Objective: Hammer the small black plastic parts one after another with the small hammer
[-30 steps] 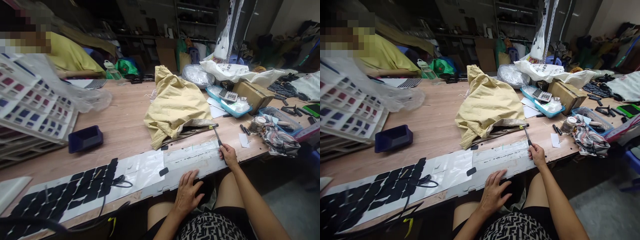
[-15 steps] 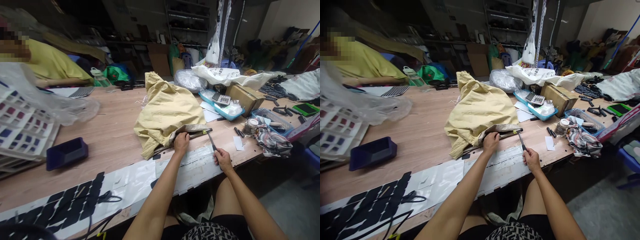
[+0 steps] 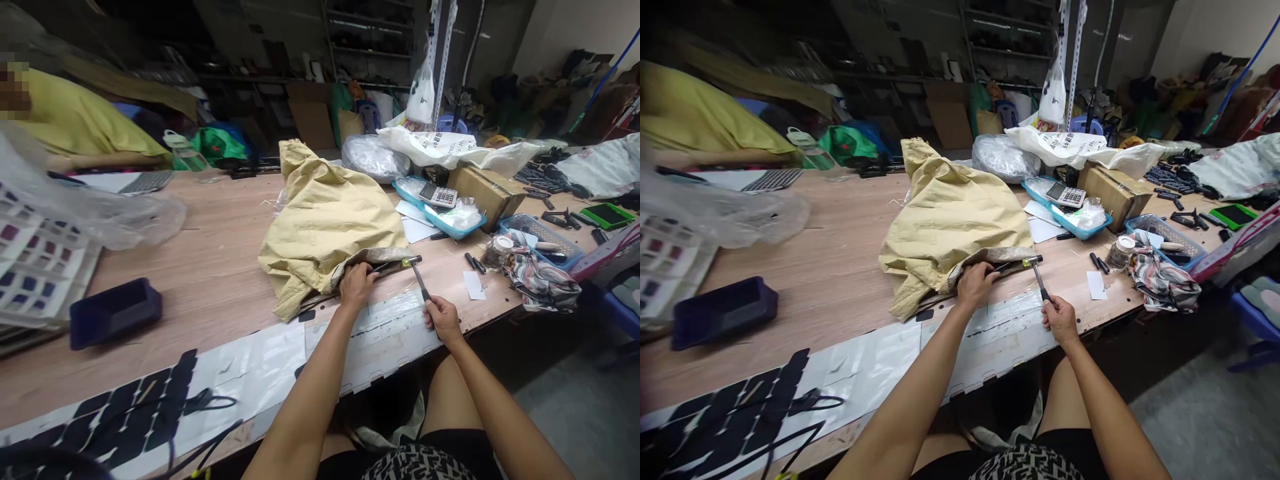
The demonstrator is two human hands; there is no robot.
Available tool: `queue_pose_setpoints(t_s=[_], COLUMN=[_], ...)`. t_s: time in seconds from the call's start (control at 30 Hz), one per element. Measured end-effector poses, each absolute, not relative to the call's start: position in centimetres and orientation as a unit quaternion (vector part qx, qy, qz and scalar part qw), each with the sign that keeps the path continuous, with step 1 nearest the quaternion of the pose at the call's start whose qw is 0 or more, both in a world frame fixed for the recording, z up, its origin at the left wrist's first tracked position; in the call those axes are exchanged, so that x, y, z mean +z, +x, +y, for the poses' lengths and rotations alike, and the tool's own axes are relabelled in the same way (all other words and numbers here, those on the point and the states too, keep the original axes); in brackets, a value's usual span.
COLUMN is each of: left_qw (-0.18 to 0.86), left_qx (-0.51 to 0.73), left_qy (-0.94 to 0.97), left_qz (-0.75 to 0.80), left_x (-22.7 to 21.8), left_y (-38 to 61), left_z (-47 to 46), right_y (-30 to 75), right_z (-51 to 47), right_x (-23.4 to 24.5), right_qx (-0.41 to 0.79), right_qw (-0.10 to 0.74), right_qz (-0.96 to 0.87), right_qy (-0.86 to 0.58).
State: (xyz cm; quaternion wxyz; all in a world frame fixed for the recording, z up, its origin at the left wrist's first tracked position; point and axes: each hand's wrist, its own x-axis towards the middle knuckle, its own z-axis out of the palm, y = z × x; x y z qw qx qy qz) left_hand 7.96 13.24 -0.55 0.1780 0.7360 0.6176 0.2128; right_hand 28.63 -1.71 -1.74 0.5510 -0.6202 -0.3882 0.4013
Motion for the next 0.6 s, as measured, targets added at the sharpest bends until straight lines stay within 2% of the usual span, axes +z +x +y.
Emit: queue_pose_setpoints(t_s=[0.13, 0.3, 0.5, 0.6], left_qw=[0.175, 0.201, 0.245, 0.265], left_qx=[0.270, 0.273, 0.270, 0.278], left_qy=[0.773, 0.775, 0.753, 0.740], left_qz=[0.546, 0.534, 0.548, 0.552], left_x=[-1.7, -3.8, -3.9, -3.7], left_y=[4.9, 2.6, 2.8, 2.8], left_z=[8.3, 3.3, 3.4, 3.7], right_y=[28.7, 28.8, 28.3, 27.1], right_z=[-1.7, -1.5, -2.9, -5.2], right_x=[-1.8, -1.7, -0.4, 0.8], right_qx=[0.401, 0.397, 0.357, 0.302], right_qw=[0.548, 0.539, 0.532, 0.488], right_qz=[-0.391, -0.403, -0.445, -0.531], right_qy=[-0.621, -0.624, -0.626, -0.624])
